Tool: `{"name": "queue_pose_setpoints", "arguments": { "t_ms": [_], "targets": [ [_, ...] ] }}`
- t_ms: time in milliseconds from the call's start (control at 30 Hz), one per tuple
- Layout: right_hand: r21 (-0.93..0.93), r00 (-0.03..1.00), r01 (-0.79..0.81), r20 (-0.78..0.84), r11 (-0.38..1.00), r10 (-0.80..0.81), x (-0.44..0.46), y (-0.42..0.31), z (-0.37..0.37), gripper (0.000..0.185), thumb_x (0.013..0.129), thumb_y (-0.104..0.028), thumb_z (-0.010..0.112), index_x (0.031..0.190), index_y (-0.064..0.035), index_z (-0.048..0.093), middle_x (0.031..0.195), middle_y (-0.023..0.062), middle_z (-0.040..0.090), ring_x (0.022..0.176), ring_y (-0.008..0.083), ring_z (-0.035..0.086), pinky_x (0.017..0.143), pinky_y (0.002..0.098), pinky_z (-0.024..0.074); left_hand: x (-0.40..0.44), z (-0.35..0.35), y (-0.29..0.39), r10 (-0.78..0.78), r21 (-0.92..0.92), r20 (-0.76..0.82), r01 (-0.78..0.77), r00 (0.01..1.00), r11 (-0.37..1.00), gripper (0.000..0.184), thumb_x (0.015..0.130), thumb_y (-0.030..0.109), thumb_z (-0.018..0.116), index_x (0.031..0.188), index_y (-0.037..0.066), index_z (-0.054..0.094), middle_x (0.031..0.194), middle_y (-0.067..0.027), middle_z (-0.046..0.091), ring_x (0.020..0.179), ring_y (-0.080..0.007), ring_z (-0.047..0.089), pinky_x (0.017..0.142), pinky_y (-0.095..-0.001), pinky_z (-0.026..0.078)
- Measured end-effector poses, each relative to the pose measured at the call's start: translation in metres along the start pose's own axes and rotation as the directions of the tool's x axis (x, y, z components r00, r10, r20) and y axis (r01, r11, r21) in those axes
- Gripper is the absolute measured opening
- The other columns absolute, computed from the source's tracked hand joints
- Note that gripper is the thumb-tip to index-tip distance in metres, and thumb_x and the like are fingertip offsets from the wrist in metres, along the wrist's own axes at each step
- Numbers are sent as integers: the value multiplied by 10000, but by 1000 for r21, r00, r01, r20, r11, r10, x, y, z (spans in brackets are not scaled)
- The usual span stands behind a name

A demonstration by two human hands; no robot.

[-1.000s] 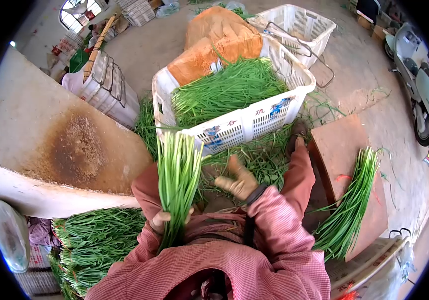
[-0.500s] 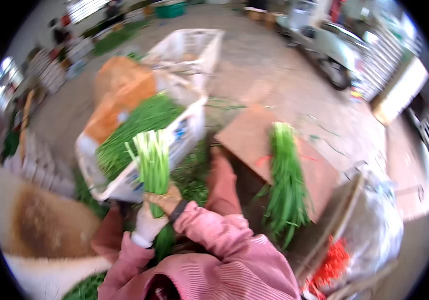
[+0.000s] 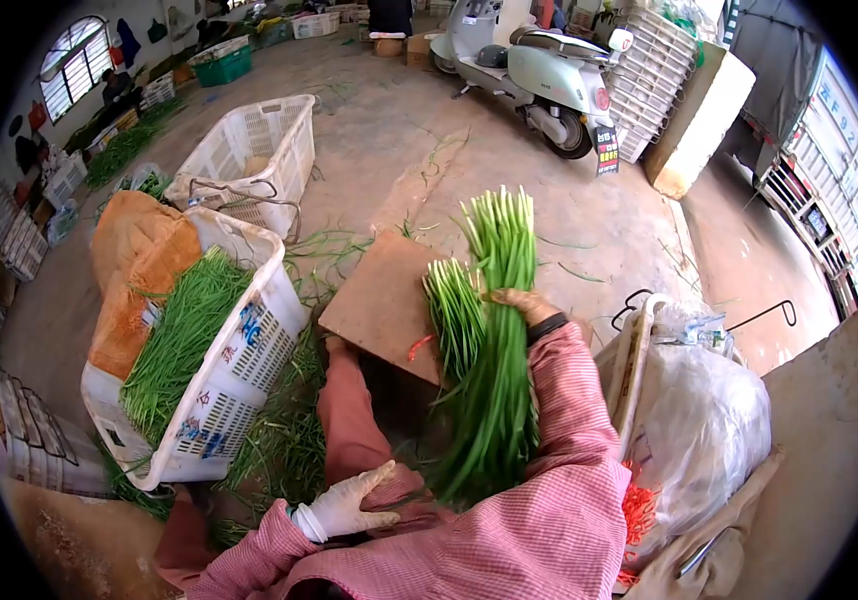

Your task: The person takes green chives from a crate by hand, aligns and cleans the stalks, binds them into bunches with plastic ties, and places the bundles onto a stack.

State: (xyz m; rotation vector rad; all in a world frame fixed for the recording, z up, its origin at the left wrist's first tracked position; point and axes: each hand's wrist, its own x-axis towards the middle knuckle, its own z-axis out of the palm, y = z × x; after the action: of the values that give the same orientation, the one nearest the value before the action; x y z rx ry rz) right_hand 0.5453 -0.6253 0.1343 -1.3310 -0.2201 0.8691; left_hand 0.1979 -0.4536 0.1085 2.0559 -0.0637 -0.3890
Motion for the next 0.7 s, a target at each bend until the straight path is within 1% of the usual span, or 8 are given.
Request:
{"name": "queue_pose_setpoints", "arguments": {
  "t_ms": [167, 233, 267, 433, 467, 600, 633, 700],
  "targets": [
    [-556, 983, 101, -70, 825, -168, 94, 60, -102, 489, 708, -265, 649, 1073, 12, 478, 961, 149, 572, 845, 257, 566, 762, 352, 463, 12, -2, -14, -20, -87, -59, 15, 998, 996, 658, 732, 309, 622, 1254, 43, 322, 1112, -114, 503, 998, -212, 511, 874, -290, 382],
    [-551, 948, -266, -297, 791, 111, 120, 107, -86, 870, 627, -411, 691, 1271, -69, 218, 1207, 214, 380, 1123, 328, 374, 938, 367, 323, 15, -6, -22, -41, -100, -76, 33, 996, 994, 648, 733, 285, 625, 1253, 42, 323, 1109, -108, 506, 997, -201, 511, 873, -286, 383],
    [-821, 861, -456, -504, 343, -63, 105, 114, -44, 987, 589, -453, 705, 1310, -100, 131, 1266, 231, 304, 1184, 340, 300, 970, 361, 282, 15, -9, -27, -56, -115, -90, 46, 994, 992, 639, 734, 262, 627, 1252, 41, 325, 1106, -102, 510, 996, -190, 512, 871, -282, 384],
    [-751, 779, -559, -621, 352, -87, 116, 120, -47, 1059, 569, -466, 716, 1323, -117, 61, 1267, 235, 298, 1169, 338, 320, 952, 353, 311, -10, -39, -50, -123, -344, -312, 8, 942, 939, 597, 716, 89, 630, 1240, 40, 348, 1078, -97, 529, 952, -155, 524, 846, -277, 398],
    [-291, 770, -325, -634, 900, 73, 124, 124, -54, 970, 628, -294, 702, 1315, -97, 46, 1216, 190, 351, 1074, 293, 395, 861, 319, 384, -20, -48, -60, -151, -370, -376, 1, 914, 929, 587, 713, 59, 624, 1235, 39, 357, 1070, -97, 534, 944, -147, 525, 842, -276, 400],
    [-723, 820, -23, -409, 690, -401, 117, 154, -56, 806, 666, -243, 687, 1251, -3, 189, 1064, 180, 498, 974, 289, 493, 848, 360, 379, -80, -74, -100, -364, -497, -691, -45, 625, 867, 519, 720, 52, 609, 1200, 48, 412, 1010, -86, 565, 905, -139, 540, 819, -267, 415],
    [-918, 764, -146, -342, 369, -547, 123, 171, -76, 790, 676, -379, 637, 1264, -56, 220, 1064, 220, 503, 948, 339, 508, 825, 387, 395, -96, -78, -108, -417, -520, -749, -66, 515, 851, 502, 729, 44, 598, 1196, 39, 413, 996, -78, 570, 896, -128, 536, 817, -263, 415],
    [-784, 670, -552, -620, 284, -408, 115, 157, -47, 839, 652, -616, 499, 1313, -231, 152, 923, 233, 566, 777, 393, 561, 674, 466, 435, -129, -81, -126, -489, -520, -840, -95, 234, 849, 453, 747, 29, 579, 1175, 25, 432, 972, -58, 575, 876, -107, 529, 810, -249, 413]
  ]
}}
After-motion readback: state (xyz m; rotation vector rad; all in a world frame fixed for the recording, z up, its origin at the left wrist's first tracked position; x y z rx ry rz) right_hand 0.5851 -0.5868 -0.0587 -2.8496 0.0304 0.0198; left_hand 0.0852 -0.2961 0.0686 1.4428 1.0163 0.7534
